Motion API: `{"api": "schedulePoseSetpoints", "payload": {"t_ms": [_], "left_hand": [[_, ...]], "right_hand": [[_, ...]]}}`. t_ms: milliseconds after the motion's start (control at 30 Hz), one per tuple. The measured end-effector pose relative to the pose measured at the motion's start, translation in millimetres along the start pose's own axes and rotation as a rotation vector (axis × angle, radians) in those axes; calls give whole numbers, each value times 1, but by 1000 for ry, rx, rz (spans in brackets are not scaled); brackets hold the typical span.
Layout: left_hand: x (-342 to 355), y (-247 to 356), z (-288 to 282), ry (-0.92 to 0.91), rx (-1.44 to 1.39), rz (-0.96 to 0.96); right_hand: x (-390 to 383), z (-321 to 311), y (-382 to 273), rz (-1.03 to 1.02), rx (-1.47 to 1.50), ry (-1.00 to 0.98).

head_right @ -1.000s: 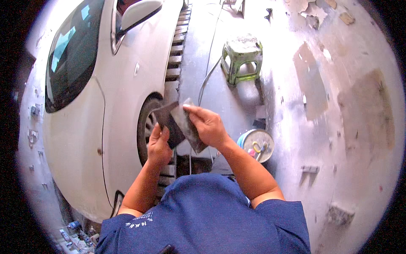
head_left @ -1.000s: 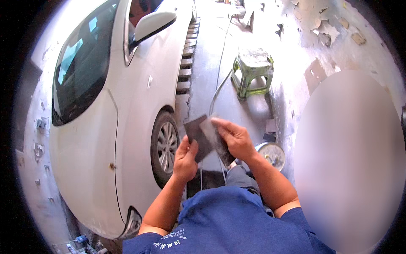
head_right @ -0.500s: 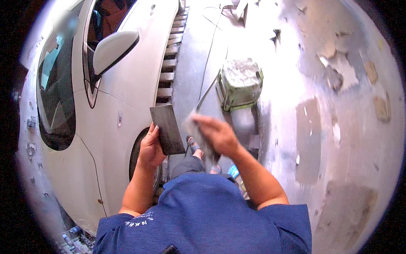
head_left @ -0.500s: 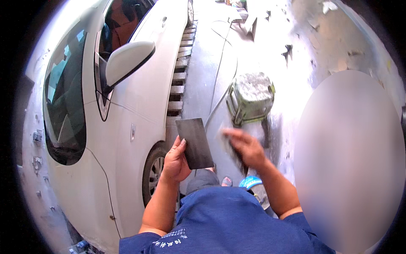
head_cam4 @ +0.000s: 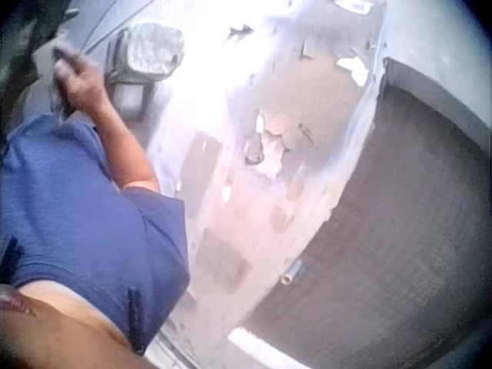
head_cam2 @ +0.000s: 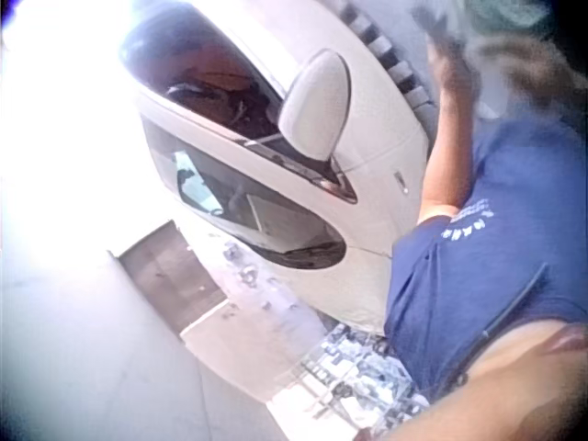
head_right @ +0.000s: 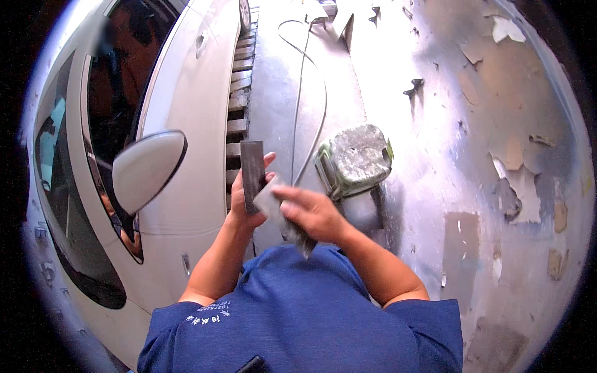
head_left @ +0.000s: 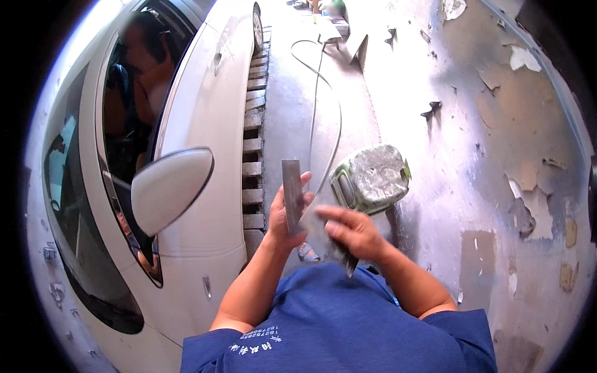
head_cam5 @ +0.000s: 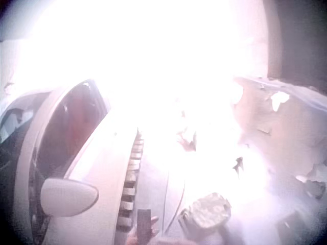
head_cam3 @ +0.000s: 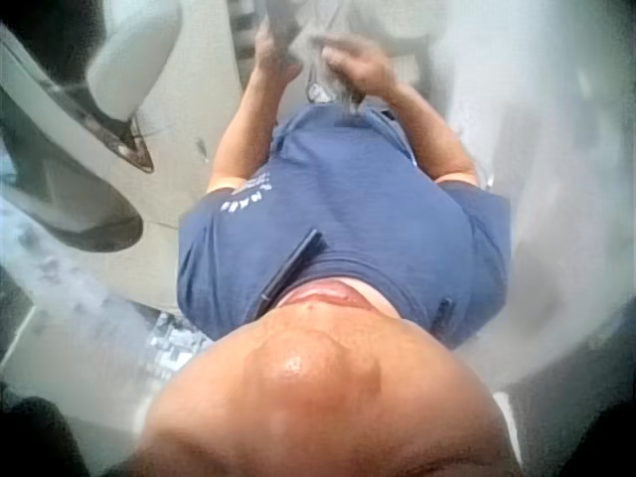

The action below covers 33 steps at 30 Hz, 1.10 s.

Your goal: The person applies a yellowish body filler to the rear bumper of a dark-colored SUV using a metal spreader. They smooth the filler over a damaged area and then scrape the spreader clean on a nearby white car.

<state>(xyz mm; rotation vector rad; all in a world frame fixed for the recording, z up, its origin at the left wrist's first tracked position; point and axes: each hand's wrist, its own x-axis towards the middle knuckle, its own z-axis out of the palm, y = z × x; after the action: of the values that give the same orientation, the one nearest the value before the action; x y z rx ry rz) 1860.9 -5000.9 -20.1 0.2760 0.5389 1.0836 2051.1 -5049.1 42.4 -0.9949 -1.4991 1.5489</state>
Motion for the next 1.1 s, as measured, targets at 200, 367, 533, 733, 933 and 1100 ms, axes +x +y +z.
{"api": "schedulePoseSetpoints", "payload": {"t_ms": [200,367,533,733,933,1100], "left_hand": [[106,43,8,-85,-174,-139],[197,75,32,19,30,-73],[283,136,64,245,315,41],[364,157,88,302,487,326],[431,202,89,380,843,587],[482,217,79,374,1221,675]], "right_hand": [[106,-23,1,103,-45,-71],[240,-108,-4,191,303,42],[279,-130,6,90,85,-37],[403,-218,-37,35,193,84],[409,-229,-9,8,205,61],[528,-291,-19,71,328,192]]}}
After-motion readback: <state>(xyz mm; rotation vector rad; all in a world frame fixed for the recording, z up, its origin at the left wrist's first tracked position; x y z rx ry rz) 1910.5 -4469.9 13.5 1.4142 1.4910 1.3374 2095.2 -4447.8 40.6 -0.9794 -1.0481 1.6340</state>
